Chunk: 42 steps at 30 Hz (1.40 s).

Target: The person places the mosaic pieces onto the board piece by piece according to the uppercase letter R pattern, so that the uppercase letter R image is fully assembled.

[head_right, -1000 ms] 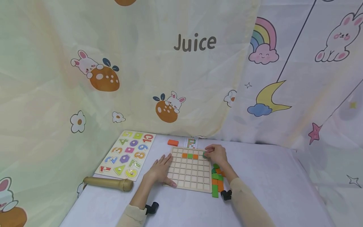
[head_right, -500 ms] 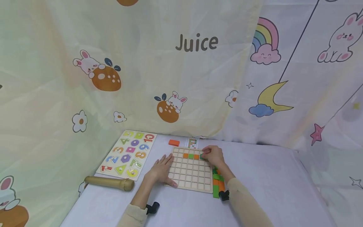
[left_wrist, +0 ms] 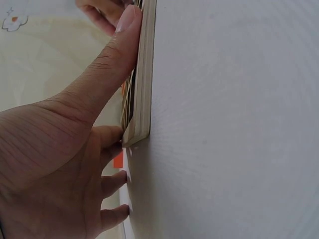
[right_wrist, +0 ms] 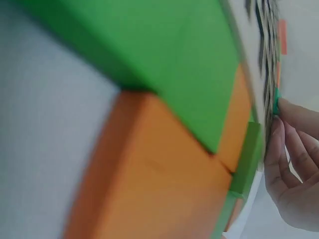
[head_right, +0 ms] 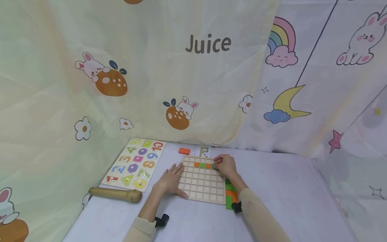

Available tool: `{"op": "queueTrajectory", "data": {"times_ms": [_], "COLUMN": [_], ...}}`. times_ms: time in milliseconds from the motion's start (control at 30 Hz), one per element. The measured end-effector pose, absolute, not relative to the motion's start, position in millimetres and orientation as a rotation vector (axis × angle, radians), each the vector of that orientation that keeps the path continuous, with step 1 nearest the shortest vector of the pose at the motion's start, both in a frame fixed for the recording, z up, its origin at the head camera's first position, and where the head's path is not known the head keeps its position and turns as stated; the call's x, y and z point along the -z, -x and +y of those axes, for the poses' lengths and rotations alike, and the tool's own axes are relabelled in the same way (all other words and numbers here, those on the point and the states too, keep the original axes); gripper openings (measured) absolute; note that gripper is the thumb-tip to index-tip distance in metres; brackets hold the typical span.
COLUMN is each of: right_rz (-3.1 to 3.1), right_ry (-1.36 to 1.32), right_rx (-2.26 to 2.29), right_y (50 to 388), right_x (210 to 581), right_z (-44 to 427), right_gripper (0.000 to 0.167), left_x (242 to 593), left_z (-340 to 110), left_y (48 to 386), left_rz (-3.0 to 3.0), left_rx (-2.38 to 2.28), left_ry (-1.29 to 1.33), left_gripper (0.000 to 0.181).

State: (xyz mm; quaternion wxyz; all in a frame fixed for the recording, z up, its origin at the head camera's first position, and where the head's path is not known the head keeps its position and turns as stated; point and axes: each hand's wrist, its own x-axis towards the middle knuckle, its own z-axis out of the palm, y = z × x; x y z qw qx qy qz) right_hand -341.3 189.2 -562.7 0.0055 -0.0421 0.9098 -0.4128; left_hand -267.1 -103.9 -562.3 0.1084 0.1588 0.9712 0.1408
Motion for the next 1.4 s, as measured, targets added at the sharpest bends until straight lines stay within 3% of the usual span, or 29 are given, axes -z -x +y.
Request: {"op": "queueTrajectory", "data": {"times_ms": [800,1400], "right_rz": [2.890,2.887], "right_ry": [0.152,0.142], "right_rx": [1.356,1.079], "right_y": [320,297], "right_x": [541,549], "right_z": [220,249], "right_gripper": [0.025,0.032], "left_x": [561,561], "left_z": [-103,-103], "left_y": [267,267], "left_rz": [2.867,2.860], "left_rx": [-0.413,-0.402], "left_ry": [-0.475,-0.479], "left_gripper": [0.141,0.141]}}
